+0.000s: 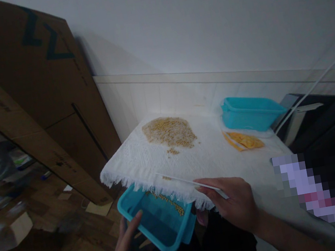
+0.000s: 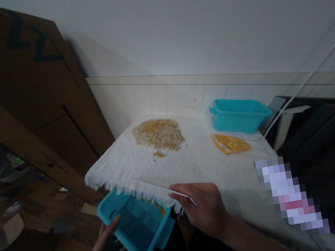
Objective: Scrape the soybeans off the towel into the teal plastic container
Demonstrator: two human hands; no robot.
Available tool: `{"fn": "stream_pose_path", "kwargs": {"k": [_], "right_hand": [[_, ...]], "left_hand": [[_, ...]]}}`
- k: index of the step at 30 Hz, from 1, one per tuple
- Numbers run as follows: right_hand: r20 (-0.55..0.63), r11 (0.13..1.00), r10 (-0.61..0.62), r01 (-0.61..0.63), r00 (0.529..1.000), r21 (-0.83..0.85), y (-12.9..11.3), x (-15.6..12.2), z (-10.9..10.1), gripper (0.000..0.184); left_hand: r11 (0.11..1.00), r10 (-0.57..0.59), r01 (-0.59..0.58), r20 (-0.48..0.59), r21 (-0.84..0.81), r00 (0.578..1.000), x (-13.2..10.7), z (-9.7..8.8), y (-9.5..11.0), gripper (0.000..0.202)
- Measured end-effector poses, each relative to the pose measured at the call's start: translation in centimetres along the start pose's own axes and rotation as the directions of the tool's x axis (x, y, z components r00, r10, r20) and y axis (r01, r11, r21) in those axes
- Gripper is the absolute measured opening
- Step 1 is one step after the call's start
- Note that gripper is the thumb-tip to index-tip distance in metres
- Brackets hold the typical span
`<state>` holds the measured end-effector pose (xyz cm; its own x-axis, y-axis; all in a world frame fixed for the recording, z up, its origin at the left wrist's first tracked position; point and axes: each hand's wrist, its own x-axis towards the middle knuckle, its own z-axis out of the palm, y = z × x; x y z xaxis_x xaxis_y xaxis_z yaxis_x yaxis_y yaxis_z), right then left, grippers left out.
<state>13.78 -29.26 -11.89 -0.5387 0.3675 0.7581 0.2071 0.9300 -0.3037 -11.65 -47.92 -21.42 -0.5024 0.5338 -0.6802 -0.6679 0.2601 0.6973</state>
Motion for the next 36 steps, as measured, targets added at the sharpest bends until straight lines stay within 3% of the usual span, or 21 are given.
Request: {"fn": "stream_pose_path", "kwargs": {"k": [6,9,14,17,21,25,27,31,36], "right_hand": [[-0.033,0.995,-0.063,0.065,0.998,0.072,-0.7,0.5,0.2,0.035],[-0.051,0.998,0.019,-0.016,0.999,0.056,-0.5,0.9,0.3,0.037],[-0.13,0.976,0.217,-0.211,0.967,0.059,0.9,1.8,0.4,0.034],[-0.142,0.914,0.393,-0.37,0.908,0.167,3.0,2.8,1.1,0.034],[-0.026,0.735,0.622,-0.572,0.783,0.365,6.3,4.6,3.0,0.049],[0.147,0.536,0.723,-0.683,0.675,0.496,9.1,6.1,5.1,0.063],[0.183,0.48,0.752,-0.716,0.634,0.507,10.6,6.7,5.6,0.067],[0.147,0.481,0.791,-0.752,0.594,0.451,14.1,8.0,5.5,0.067],[0.07,0.517,0.806,-0.757,0.588,0.399,17.9,10.4,5.3,0.046]], "left_hand": [[0.998,0.052,-0.053,0.012,0.035,0.999,1.6,-0.7,-0.8,0.129],[0.999,0.022,-0.021,-0.031,0.031,0.999,1.5,-0.7,-0.9,0.129],[1.0,0.028,-0.028,-0.016,0.012,0.999,1.2,-0.5,-0.8,0.127],[0.999,0.053,-0.053,-0.009,0.009,0.999,0.7,-0.1,-0.7,0.126],[1.0,0.029,-0.029,0.032,0.008,0.999,-1.1,0.8,-0.3,0.118],[0.999,0.037,-0.039,0.064,0.03,0.997,-2.2,1.2,0.0,0.119],[0.999,0.025,-0.026,0.053,0.023,0.998,-2.1,1.1,0.0,0.122],[1.0,0.009,-0.01,0.057,0.013,0.998,-1.3,0.7,-0.3,0.126],[1.0,-0.026,0.026,-0.022,0.011,0.999,0.1,0.0,-0.7,0.125]]}}
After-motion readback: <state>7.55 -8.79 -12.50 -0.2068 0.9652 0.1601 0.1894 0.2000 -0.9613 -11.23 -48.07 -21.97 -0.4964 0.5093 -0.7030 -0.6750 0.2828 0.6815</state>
